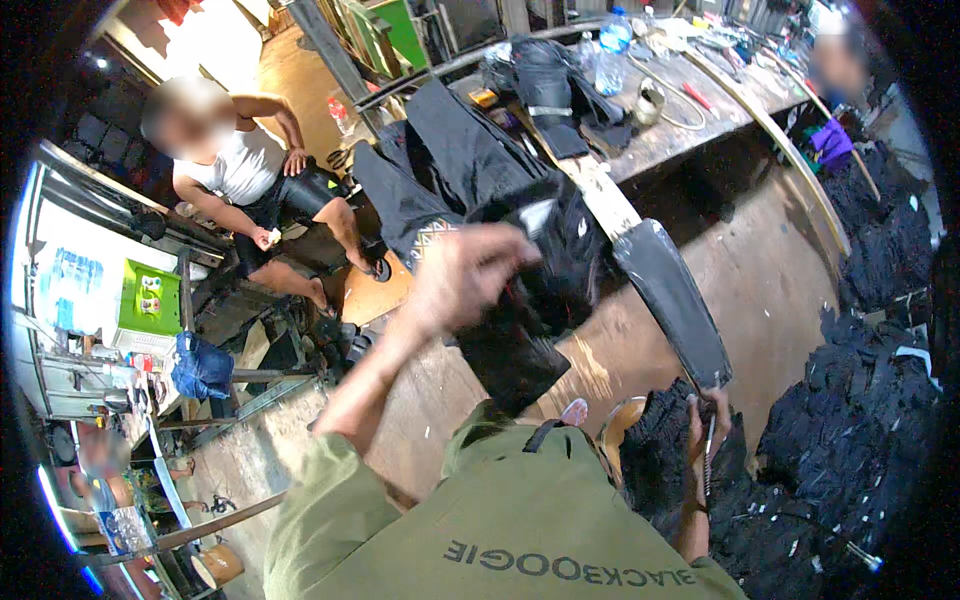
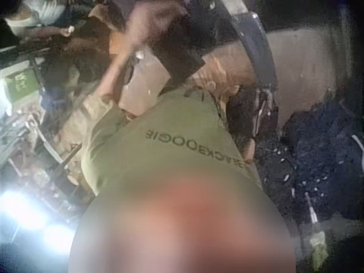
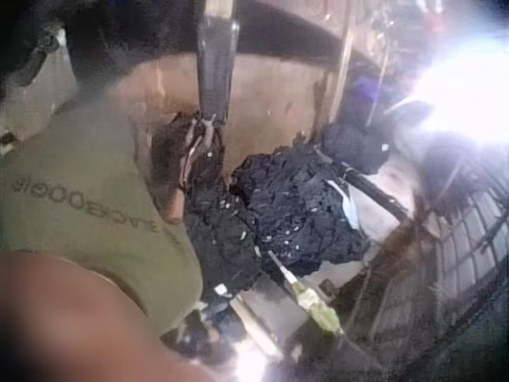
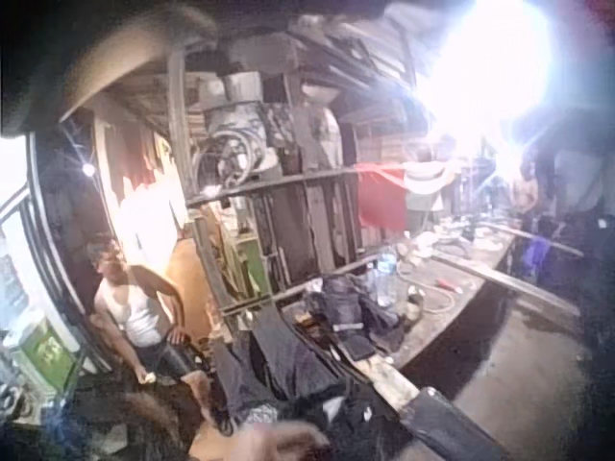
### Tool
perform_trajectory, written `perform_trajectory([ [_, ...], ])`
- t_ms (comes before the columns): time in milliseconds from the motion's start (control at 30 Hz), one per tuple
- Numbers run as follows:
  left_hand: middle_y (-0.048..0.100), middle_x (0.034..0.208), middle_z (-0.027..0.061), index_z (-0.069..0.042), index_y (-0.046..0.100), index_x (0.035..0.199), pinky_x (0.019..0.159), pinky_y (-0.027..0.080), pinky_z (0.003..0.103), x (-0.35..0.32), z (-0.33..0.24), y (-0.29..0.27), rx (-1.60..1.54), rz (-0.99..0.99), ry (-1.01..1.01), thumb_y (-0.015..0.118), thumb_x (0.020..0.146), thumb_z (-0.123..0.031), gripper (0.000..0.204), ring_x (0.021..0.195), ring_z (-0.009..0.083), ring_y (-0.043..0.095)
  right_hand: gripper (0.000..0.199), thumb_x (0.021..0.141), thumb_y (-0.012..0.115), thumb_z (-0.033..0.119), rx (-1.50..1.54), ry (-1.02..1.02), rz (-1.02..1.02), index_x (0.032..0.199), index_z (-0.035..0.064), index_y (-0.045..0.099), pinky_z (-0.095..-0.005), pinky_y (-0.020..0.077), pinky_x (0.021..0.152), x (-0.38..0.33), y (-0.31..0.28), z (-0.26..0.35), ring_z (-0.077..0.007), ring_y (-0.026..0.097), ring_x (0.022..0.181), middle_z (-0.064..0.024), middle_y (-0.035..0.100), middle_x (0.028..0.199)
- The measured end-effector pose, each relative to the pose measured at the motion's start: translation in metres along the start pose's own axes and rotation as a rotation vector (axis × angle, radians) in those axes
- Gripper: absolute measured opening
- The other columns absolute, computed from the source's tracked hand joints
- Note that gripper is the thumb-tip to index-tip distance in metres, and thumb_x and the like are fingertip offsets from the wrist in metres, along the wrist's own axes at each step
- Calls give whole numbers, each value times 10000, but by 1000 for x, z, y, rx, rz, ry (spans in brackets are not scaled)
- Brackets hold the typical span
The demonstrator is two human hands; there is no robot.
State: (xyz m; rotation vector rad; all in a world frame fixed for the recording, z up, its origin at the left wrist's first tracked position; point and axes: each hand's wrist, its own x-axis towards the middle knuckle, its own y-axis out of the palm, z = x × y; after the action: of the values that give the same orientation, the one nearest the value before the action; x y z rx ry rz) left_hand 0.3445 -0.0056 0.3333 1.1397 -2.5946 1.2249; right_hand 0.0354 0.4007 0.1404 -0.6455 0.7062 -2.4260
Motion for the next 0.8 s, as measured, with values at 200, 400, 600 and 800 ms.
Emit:
perform_trajectory([
  [200,836,1078,54,-91,812,1155,922,586,323,139,61,-243,420,-265,188,666,1058,-181,197,1014,103,741,185,996,749,142,-103,-72,-95,1122,38,662,-365,542,864,58,35,58,-217,673,923,-115,692,995],
  [400,814,1076,50,-133,789,1166,881,601,365,224,76,-347,702,-303,320,681,988,-130,208,992,190,757,161,1005,751,102,-63,121,-162,1131,56,662,-323,523,784,5,53,101,-154,636,857,-73,681,939],
  [600,765,1027,29,-180,754,1108,805,604,380,160,54,-226,914,-116,783,710,883,-125,236,923,258,729,160,986,756,77,-86,211,-231,1115,60,663,-291,509,750,-52,65,61,-114,607,815,-26,665,886],
  [800,731,1188,109,-112,651,1344,764,633,380,-2,181,95,730,539,570,655,884,-119,460,999,247,712,287,919,801,122,-215,436,-158,1174,51,689,-415,560,866,-111,72,25,-331,718,928,-164,728,1002],
])
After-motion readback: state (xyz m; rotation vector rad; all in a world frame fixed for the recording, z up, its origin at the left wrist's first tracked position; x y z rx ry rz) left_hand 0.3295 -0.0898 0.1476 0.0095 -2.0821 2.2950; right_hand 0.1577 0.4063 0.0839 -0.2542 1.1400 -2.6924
